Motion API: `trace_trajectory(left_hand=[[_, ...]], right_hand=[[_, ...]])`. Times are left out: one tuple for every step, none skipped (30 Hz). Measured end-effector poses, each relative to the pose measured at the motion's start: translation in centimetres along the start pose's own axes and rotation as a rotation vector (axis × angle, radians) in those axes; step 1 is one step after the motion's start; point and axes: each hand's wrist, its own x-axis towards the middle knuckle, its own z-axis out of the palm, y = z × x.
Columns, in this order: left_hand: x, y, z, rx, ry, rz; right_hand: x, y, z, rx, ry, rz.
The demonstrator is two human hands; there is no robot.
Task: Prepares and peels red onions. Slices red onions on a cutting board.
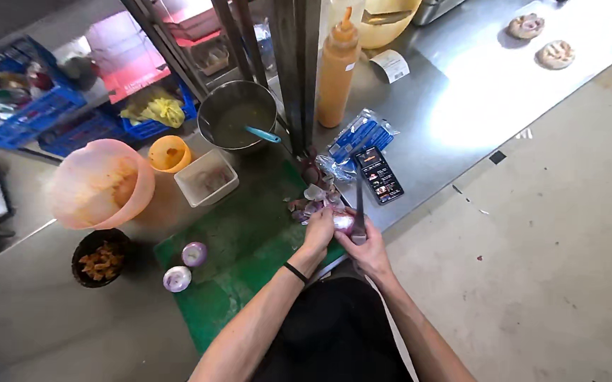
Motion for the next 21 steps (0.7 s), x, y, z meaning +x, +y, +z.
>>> trace_trajectory(left_hand=[[0.3,0.5,-0.5,0.141,-0.061,0.042],[0.8,1.0,-0.9,0.277,-0.114,0.077],[1.1,1.6,-1.1,0.425,-0.143,0.113],[1.5,2.1,-1.3,0.582,-0.137,0.148],[1.8,2.6,-1.3,0.735,-0.103,0.183],[2.1,2.9,-1.3,0.863,-0.060,0.210],[2.3,3.3,-1.4,0.959,-0.022,0.223],[2.6,3.7,-1.4,1.031,0.003,0.232],[2.8,3.9,-1.4,1.069,0.016,0.239],[3.1,3.9,-1.5,1.067,0.017,0.252],[3.5,3.8,-1.6,1.043,0.009,0.269],[3.8,3.8,-1.8,1.018,0.002,0.291],[3.7,3.9,-1.9,0.998,-0.010,0.320],[3.5,4.1,-2.0,0.982,-0.029,0.372],[3.0,4.2,-2.1,0.945,-0.057,0.463],[2.5,4.0,-2.4,0.874,-0.124,0.583],[2.1,3.8,-2.8,0.786,-0.240,0.699],[1.6,3.8,-3.0,0.708,-0.381,0.777],[1.2,3.7,-3.1,0.645,-0.507,0.834],[0.9,3.5,-3.1,0.604,-0.595,0.874],[0.6,3.3,-3.1,0.587,-0.628,0.908]], right_hand=[[0.1,0.0,-0.3,0.027,0.039,0.000],[0.1,-0.4,-0.6,0.093,0.069,0.046],[0.2,-0.6,-0.7,0.215,0.094,0.125],[0.3,-0.7,-1.0,0.349,0.100,0.207],[0.4,-0.7,-1.2,0.452,0.100,0.268],[0.6,-0.8,-1.4,0.530,0.108,0.316],[0.8,-0.9,-1.6,0.580,0.118,0.354],[1.0,-0.9,-1.8,0.618,0.130,0.387],[1.3,-0.9,-2.1,0.656,0.137,0.420],[1.5,-0.8,-2.4,0.696,0.136,0.455],[1.8,-0.8,-2.7,0.725,0.128,0.495],[2.0,-0.8,-2.9,0.752,0.118,0.534],[2.2,-0.9,-3.2,0.776,0.101,0.574],[2.3,-1.0,-3.4,0.796,0.080,0.610],[2.2,-1.2,-3.6,0.816,0.059,0.645],[2.2,-1.3,-3.8,0.836,0.034,0.668],[2.1,-1.6,-3.8,0.851,0.011,0.684],[2.0,-2.0,-3.8,0.863,-0.017,0.691],[1.9,-2.5,-3.8,0.869,-0.054,0.689],[1.8,-3.2,-3.7,0.868,-0.095,0.688],[1.7,-3.8,-3.6,0.874,-0.137,0.690]])
